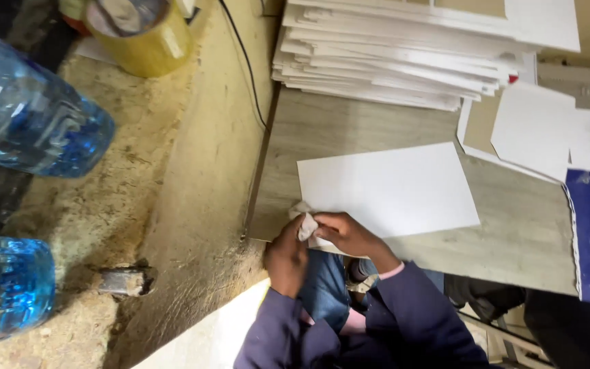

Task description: Manually assembling folders by applying adhesive, folding edges, and smoothing surfaces with a cloth.

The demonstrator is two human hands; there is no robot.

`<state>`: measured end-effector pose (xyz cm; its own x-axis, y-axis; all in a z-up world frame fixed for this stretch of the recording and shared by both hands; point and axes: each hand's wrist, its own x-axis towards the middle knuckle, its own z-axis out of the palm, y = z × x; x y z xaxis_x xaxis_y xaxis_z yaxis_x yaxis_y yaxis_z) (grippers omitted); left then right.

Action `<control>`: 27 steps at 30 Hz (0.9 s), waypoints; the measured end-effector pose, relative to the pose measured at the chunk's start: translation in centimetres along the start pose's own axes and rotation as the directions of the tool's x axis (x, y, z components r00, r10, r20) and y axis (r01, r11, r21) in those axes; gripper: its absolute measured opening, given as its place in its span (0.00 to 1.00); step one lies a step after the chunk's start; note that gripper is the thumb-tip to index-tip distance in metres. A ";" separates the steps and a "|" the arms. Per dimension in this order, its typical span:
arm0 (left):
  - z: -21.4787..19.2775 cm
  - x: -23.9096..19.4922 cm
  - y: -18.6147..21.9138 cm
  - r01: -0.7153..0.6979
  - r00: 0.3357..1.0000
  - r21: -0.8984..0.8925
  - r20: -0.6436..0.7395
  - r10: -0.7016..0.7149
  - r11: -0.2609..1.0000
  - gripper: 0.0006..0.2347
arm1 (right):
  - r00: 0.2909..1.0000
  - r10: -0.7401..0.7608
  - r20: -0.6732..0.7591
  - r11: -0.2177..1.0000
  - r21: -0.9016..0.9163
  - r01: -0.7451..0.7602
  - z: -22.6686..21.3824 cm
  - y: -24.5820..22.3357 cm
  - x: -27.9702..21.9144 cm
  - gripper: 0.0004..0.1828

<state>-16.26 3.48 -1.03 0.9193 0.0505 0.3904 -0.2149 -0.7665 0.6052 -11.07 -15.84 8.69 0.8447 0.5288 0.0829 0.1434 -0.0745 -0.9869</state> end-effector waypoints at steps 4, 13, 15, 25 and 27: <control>-4.6 4.9 0.6 0.104 0.968 -0.257 -0.196 -0.157 0.961 0.17 | 0.949 -0.271 -0.161 0.756 -0.647 0.106 -0.2 2.7 -7.4 0.40; -0.9 4.7 -1.6 0.277 0.916 -0.475 -0.133 -0.379 0.835 0.13 | 0.912 -0.265 -0.314 0.401 -0.896 -0.192 3.9 4.5 -15.6 0.30; -0.5 5.0 -0.4 0.298 0.898 -0.382 -0.198 -0.392 0.875 0.13 | 0.897 -0.224 -0.381 0.365 -0.886 -0.285 3.7 4.3 -14.1 0.44; -0.8 7.9 -2.0 0.203 0.939 -0.195 -0.240 -0.247 0.960 0.07 | 0.910 -0.329 -0.254 0.452 -0.888 -0.084 3.8 4.7 -16.5 0.29; -0.3 8.2 -2.1 0.091 0.929 -0.071 -0.353 -0.110 0.993 0.06 | 0.802 -0.438 -0.407 0.565 -0.818 -0.107 1.7 1.8 -18.2 0.25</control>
<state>-8.38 5.67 1.14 0.7614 0.3570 0.5411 -0.1535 -0.7117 0.6855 -27.05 -24.20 5.13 0.8242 0.1122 0.5550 0.4128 -0.7900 -0.4533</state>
